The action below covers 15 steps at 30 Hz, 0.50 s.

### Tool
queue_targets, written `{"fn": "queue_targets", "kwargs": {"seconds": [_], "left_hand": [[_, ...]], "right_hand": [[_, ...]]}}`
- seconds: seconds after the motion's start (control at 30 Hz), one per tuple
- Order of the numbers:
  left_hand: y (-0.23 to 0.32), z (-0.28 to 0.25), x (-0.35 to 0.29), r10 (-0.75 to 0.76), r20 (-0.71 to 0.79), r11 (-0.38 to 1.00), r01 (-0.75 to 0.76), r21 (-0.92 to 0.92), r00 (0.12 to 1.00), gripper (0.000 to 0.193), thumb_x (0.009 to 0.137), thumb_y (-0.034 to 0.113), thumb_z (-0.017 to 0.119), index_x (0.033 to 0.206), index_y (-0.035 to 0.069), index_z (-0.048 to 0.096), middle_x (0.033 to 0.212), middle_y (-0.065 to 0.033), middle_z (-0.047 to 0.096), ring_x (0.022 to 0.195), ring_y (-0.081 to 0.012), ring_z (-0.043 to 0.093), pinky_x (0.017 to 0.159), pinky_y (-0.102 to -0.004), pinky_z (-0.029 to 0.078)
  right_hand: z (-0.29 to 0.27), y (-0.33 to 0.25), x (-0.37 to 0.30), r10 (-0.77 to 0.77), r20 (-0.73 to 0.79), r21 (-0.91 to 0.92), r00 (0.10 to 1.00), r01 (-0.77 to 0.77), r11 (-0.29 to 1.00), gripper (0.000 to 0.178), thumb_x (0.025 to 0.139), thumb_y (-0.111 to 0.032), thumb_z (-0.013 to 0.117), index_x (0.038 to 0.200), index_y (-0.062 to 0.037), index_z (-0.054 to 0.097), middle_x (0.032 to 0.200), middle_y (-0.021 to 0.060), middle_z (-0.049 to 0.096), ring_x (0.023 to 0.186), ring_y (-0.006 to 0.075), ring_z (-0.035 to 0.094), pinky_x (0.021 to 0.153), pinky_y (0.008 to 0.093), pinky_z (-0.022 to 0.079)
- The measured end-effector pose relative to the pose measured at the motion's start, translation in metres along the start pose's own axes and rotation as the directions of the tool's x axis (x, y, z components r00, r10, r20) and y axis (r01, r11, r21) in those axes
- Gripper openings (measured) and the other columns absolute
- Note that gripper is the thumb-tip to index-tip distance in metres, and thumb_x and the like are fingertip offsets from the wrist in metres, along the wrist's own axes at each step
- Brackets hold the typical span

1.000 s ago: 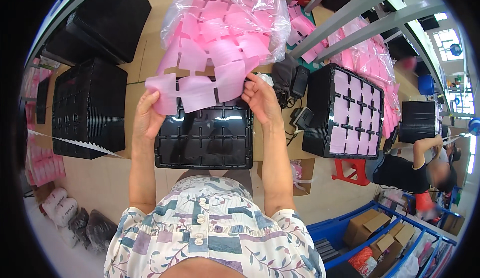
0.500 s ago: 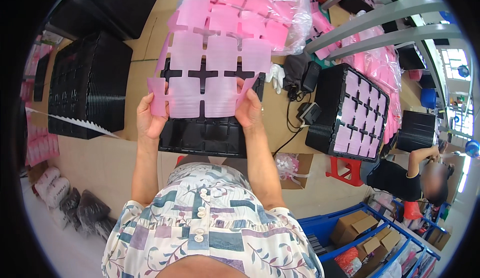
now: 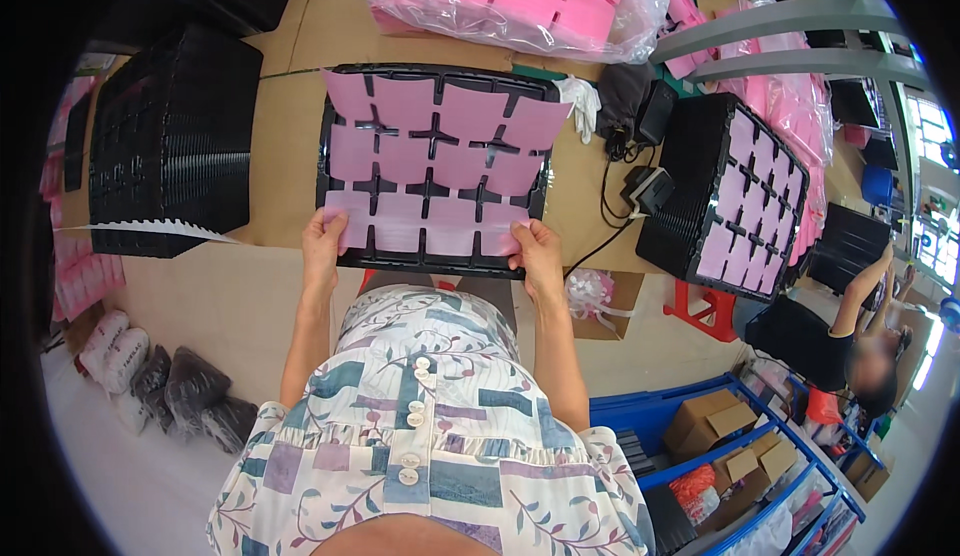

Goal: The person assembles black plastic trays by applying adhesive strips from a roll to the tray surface and then placing pink plastic inserts into the compartments. The process is repeated for multiple trays in a repetitive assembly line fashion.

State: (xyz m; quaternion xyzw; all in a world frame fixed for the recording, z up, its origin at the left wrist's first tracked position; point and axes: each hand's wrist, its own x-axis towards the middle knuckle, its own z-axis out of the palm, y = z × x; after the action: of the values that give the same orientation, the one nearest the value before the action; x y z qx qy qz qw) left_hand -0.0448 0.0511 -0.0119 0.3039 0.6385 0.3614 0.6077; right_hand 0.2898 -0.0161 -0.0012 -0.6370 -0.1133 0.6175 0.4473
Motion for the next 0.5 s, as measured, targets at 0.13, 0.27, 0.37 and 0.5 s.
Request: {"fn": "queue_targets", "kwargs": {"seconds": [0.13,0.27,0.37,0.5], "left_hand": [[0.016,0.011,0.004,0.002,-0.080,0.998,0.002,0.057,0.997,0.008,0.093,0.011,0.063,0.099,0.006,0.062,0.075,0.0052,0.056,0.060,-0.0026,0.048,0.049,-0.0195,0.038],[0.019,0.013,0.009,0.024,-0.094,0.999,-0.021,0.034,0.995,0.010,0.093,0.012,0.062,0.101,0.006,0.062,0.074,0.0059,0.055,0.062,-0.0022,0.048,0.051,-0.0188,0.038],[0.008,-0.003,0.018,0.048,-0.013,0.991,-0.046,0.129,0.999,0.014,0.092,0.012,0.061,0.104,0.003,0.062,0.074,0.0035,0.057,0.063,-0.0047,0.049,0.054,-0.0232,0.041],[-0.008,-0.013,0.015,0.276,0.020,0.842,-0.252,0.476,0.961,0.021,0.090,0.012,0.061,0.107,0.000,0.062,0.075,-0.0029,0.061,0.064,-0.0120,0.052,0.060,-0.0297,0.045]], "right_hand": [[0.009,-0.012,0.000,-0.039,-0.073,-0.118,0.997,0.030,0.993,0.014,0.094,-0.013,0.058,0.085,-0.0034,0.062,0.069,0.0016,0.062,0.052,0.0069,0.054,0.040,0.0207,0.039],[0.007,-0.011,0.006,-0.050,-0.076,-0.108,0.996,0.042,0.993,0.014,0.094,-0.014,0.059,0.087,-0.0017,0.062,0.068,0.0013,0.061,0.050,0.0066,0.050,0.039,0.0209,0.039],[0.006,-0.010,0.007,-0.071,-0.074,-0.221,0.995,0.053,0.974,0.017,0.093,-0.015,0.060,0.090,0.0012,0.063,0.067,0.0009,0.059,0.048,0.0067,0.050,0.040,0.0213,0.039],[-0.001,-0.002,-0.001,-0.161,-0.090,-0.505,0.983,0.094,0.858,0.021,0.091,-0.018,0.062,0.088,0.0027,0.064,0.064,0.0024,0.060,0.050,0.0092,0.053,0.042,0.0242,0.041]]}}
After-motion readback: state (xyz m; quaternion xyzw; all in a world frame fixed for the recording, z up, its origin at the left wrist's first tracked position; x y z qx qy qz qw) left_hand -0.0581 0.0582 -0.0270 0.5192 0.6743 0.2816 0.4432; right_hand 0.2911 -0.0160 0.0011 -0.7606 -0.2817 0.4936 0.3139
